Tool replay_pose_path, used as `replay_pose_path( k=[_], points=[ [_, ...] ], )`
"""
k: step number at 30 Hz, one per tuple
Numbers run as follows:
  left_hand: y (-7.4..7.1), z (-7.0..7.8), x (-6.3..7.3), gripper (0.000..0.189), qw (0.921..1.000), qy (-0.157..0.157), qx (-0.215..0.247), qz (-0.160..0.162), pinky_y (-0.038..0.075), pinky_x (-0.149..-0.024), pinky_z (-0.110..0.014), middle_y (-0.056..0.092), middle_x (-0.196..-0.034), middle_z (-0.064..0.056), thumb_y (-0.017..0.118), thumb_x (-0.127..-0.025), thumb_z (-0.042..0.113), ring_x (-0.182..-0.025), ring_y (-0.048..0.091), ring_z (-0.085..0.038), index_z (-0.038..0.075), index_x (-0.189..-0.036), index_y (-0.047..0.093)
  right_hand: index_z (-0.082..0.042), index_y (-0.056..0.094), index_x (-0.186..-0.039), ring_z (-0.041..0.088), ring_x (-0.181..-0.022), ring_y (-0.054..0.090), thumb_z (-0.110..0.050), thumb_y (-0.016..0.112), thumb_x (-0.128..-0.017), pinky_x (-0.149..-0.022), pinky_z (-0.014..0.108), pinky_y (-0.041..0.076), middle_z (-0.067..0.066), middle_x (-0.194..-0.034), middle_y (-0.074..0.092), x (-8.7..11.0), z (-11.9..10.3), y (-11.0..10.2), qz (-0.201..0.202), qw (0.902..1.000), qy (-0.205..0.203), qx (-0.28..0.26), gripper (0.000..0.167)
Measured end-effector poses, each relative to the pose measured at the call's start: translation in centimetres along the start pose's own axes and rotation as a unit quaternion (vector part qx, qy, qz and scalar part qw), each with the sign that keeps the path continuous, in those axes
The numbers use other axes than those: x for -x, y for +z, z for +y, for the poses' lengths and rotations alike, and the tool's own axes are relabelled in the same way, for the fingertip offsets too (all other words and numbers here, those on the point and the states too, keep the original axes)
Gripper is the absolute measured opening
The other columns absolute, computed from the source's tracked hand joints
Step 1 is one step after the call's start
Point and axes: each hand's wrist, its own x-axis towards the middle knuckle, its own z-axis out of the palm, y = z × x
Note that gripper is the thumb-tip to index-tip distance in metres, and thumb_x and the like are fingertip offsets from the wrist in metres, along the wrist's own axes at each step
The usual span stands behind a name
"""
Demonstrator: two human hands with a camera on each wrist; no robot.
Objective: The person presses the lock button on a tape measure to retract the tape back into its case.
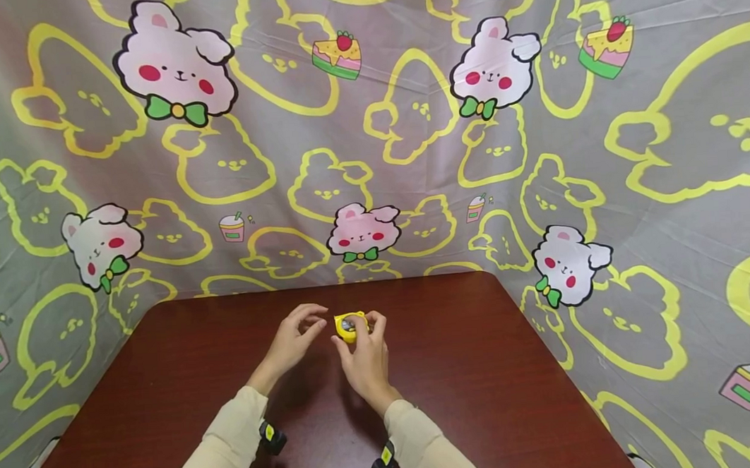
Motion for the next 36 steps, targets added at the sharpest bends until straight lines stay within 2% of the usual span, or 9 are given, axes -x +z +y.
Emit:
replay_pose_path(
  k=[7, 12, 16, 22, 31, 36],
  points=[
    [-0.6, -0.4, 0.4, 0.023, 0.9998, -0.013, -0.001, 0.017, 0.056, -0.084, -0.045, 0.067, -0.12, -0.011, 0.07, -0.101, 0.012, -0.1, 0.068, -0.023, 0.008, -0.123, 0.07, -0.012, 0.063, -0.122, 0.034, -0.085, 0.064, -0.02, 0.091, -0.082, -0.069, 0.046, 0.054, 0.013, -0.121, 0.042, 0.7, 1.3, -0.2, -0.014, 0.9996, 0.02, 0.017, 0.049],
    [-1.0, -0.3, 0.6, 0.025, 0.9997, -0.016, -0.003, 0.02, 0.056, -0.084, -0.042, 0.067, -0.12, -0.016, 0.07, -0.101, 0.013, -0.1, 0.068, -0.025, 0.002, -0.124, 0.069, -0.015, 0.061, -0.124, 0.038, -0.084, 0.065, -0.021, 0.089, -0.084, -0.071, 0.049, 0.055, 0.012, -0.122, 0.042, 1.6, 2.2, -0.3, -0.051, 0.9963, 0.057, 0.041, 0.05],
    [-1.2, -0.4, 0.6, 0.024, 0.9996, -0.018, 0.004, 0.019, 0.055, -0.084, -0.047, 0.066, -0.121, -0.021, 0.069, -0.101, 0.011, -0.1, 0.068, -0.026, 0.001, -0.123, 0.069, -0.016, 0.061, -0.127, 0.039, -0.081, 0.065, -0.022, 0.089, -0.084, -0.068, 0.049, 0.055, 0.012, -0.124, 0.041, 2.1, 2.8, -0.2, -0.075, 0.9927, 0.075, 0.057, 0.051],
    [-1.4, -0.6, 0.8, 0.019, 0.9993, -0.029, 0.001, 0.023, 0.054, -0.084, -0.052, 0.067, -0.118, -0.011, 0.069, -0.101, 0.012, -0.099, 0.068, -0.022, 0.009, -0.12, 0.071, -0.017, 0.061, -0.127, 0.038, -0.077, 0.064, -0.022, 0.089, -0.082, -0.063, 0.048, 0.054, 0.013, -0.122, 0.043, 2.7, 3.3, -0.1, -0.097, 0.9891, 0.082, 0.074, 0.053],
    [-1.8, -0.6, 1.0, 0.018, 0.9992, -0.032, 0.004, 0.024, 0.055, -0.084, -0.05, 0.068, -0.117, -0.008, 0.069, -0.101, 0.014, -0.098, 0.069, -0.021, 0.01, -0.118, 0.071, -0.018, 0.06, -0.13, 0.036, -0.076, 0.064, -0.022, 0.089, -0.083, -0.063, 0.046, 0.053, 0.011, -0.122, 0.042, 3.7, 3.9, 0.6, -0.131, 0.9818, 0.109, 0.083, 0.055],
    [-1.8, -0.9, 1.2, 0.017, 0.9991, -0.034, 0.002, 0.026, 0.055, -0.084, -0.052, 0.067, -0.117, -0.005, 0.069, -0.102, 0.013, -0.098, 0.068, -0.02, 0.01, -0.118, 0.072, -0.018, 0.06, -0.127, 0.036, -0.071, 0.062, -0.022, 0.09, -0.082, -0.062, 0.047, 0.053, 0.012, -0.119, 0.043, 4.0, 4.2, 0.7, -0.126, 0.983, 0.098, 0.091, 0.054]
  ],
)
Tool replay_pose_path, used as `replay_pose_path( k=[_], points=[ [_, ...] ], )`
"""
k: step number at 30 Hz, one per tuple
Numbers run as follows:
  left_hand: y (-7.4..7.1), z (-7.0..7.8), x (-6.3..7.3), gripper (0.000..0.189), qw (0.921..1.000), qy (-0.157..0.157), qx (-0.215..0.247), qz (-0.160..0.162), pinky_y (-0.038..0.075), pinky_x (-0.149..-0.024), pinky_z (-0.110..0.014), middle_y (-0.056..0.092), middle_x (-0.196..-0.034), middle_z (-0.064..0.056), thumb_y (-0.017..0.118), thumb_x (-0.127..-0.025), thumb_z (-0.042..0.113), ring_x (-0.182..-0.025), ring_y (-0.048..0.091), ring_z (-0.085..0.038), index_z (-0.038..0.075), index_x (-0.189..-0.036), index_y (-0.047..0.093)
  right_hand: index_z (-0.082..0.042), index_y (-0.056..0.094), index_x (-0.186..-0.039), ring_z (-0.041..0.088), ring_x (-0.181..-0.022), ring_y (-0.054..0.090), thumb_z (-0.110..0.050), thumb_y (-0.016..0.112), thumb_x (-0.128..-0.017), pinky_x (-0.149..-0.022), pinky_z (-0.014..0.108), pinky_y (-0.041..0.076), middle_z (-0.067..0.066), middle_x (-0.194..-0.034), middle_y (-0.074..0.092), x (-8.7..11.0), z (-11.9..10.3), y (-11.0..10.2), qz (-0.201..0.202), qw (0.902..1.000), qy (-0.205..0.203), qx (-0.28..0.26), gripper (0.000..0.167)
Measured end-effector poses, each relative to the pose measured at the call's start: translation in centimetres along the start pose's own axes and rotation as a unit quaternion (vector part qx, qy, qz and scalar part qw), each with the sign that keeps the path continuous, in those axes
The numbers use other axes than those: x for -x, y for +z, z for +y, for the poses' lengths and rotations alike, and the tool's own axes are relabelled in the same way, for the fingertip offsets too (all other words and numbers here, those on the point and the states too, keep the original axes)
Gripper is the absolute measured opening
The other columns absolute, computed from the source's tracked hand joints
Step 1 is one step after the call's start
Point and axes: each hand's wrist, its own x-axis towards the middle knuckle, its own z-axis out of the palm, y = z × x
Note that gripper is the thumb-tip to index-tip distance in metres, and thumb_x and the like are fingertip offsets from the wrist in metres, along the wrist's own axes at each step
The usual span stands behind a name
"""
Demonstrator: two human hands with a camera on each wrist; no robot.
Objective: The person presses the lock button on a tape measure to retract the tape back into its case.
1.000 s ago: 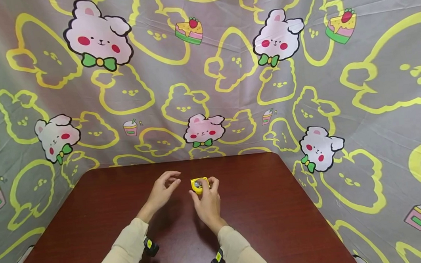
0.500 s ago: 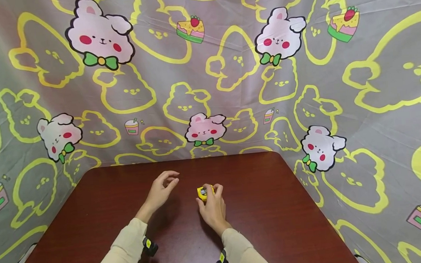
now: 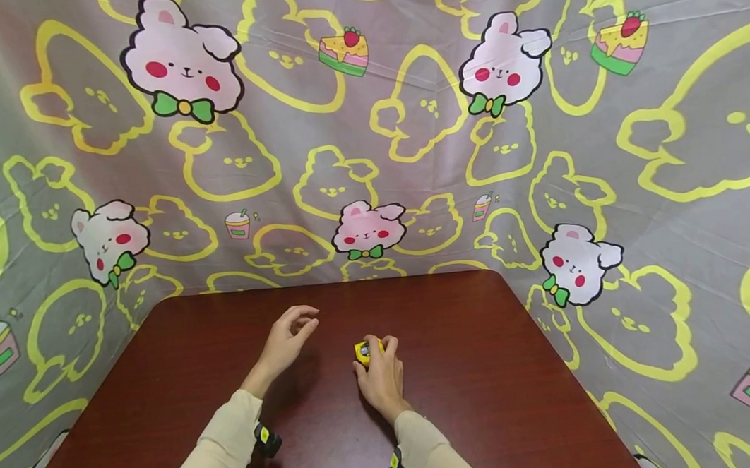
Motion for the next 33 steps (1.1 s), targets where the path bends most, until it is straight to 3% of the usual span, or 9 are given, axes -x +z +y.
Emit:
replay_pose_path(
  k=[9, 22, 28, 33],
  points=[
    [0.3, -0.3, 0.3, 0.015, 0.9999, 0.015, -0.002, 0.004, 0.056, -0.082, -0.05, 0.068, -0.116, -0.006, 0.07, -0.1, 0.008, -0.098, 0.069, -0.023, 0.009, -0.115, 0.072, -0.015, 0.062, -0.125, 0.039, -0.079, 0.064, -0.021, 0.091, -0.079, -0.071, 0.053, 0.052, 0.014, -0.117, 0.045, 0.4, 0.3, 0.4, 0.016, 0.9998, -0.01, 0.01, 0.054],
    [-0.3, -0.2, 0.7, 0.015, 0.9994, 0.027, -0.003, 0.019, 0.057, -0.08, -0.047, 0.068, -0.114, -0.009, 0.071, -0.098, 0.003, -0.096, 0.07, -0.028, 0.006, -0.113, 0.073, -0.014, 0.061, -0.124, 0.04, -0.094, 0.058, -0.023, 0.092, -0.078, -0.082, 0.054, 0.048, 0.016, -0.116, 0.043, 0.5, 0.3, 1.0, -0.004, 0.9999, -0.003, 0.015, 0.056],
    [-0.6, -0.2, 0.9, 0.014, 0.999, 0.032, 0.014, 0.027, 0.056, -0.079, -0.051, 0.069, -0.114, -0.012, 0.07, -0.099, 0.005, -0.095, 0.07, -0.031, 0.006, -0.112, 0.073, -0.014, 0.061, -0.122, 0.038, -0.094, 0.055, -0.023, 0.093, -0.076, -0.081, 0.053, 0.047, 0.015, -0.114, 0.043, 0.4, 0.5, 1.1, -0.002, 0.9996, -0.005, 0.027, 0.057],
    [-0.6, -0.5, 0.8, 0.015, 0.9994, 0.023, 0.008, 0.025, 0.056, -0.081, -0.048, 0.069, -0.114, -0.008, 0.071, -0.098, 0.005, -0.096, 0.07, -0.027, 0.008, -0.112, 0.073, -0.015, 0.061, -0.123, 0.037, -0.095, 0.054, -0.027, 0.094, -0.077, -0.082, 0.052, 0.047, 0.013, -0.114, 0.043, 0.3, 0.8, 0.7, -0.005, 0.9995, 0.007, 0.031, 0.058]
  ],
)
